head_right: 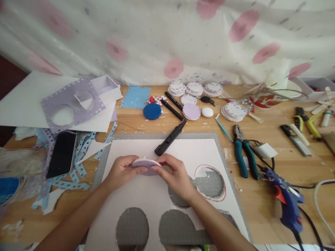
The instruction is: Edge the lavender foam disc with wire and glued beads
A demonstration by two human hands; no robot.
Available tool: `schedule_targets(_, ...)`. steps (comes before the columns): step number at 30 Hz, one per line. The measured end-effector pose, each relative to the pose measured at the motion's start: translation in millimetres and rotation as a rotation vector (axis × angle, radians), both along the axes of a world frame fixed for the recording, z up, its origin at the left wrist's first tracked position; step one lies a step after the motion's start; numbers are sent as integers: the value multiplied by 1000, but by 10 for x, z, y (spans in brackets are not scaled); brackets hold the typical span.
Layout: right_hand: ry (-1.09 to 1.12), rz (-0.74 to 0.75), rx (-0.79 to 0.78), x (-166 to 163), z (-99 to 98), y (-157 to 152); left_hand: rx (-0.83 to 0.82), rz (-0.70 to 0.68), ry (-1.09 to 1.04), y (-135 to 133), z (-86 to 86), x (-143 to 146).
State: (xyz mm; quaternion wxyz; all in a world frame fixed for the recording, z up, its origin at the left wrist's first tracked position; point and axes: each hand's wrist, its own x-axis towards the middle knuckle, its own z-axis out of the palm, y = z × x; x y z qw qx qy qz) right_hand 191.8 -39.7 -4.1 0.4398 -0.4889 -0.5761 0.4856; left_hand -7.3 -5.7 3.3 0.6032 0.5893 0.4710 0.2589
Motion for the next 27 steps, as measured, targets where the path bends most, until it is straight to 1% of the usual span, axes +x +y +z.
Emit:
schedule_targets(2, 25, -20, 7, -1, 15, -1, 6, -16, -1, 4, 5, 0)
schedule_targets(6, 61, -16, 56, 2, 29, -11, -2, -44, -24, 5, 17, 3)
schedule_targets(11, 66, 4, 83, 9, 16, -30, 18, -77, -5, 4, 3, -19)
schedule_targets(14, 62, -1, 82, 5, 5, -34, 11, -73, -15, 1, -10, -15)
schedule_targets(17, 94, -10, 17, -7, -11, -25, -74, -26, -79, -3, -24, 16)
schedule_targets(21, 157, 2, -112, -13, -17, -1, -218, 116, -220, 12, -20, 38)
schedule_targets(24, 210, -7, -187, 2, 8, 19, -264, 112, -274, 36, 17, 15)
schedule_targets(27, 273, -26, -225, 22, 39, 35, -293, 90, -242, 50, 50, -11)
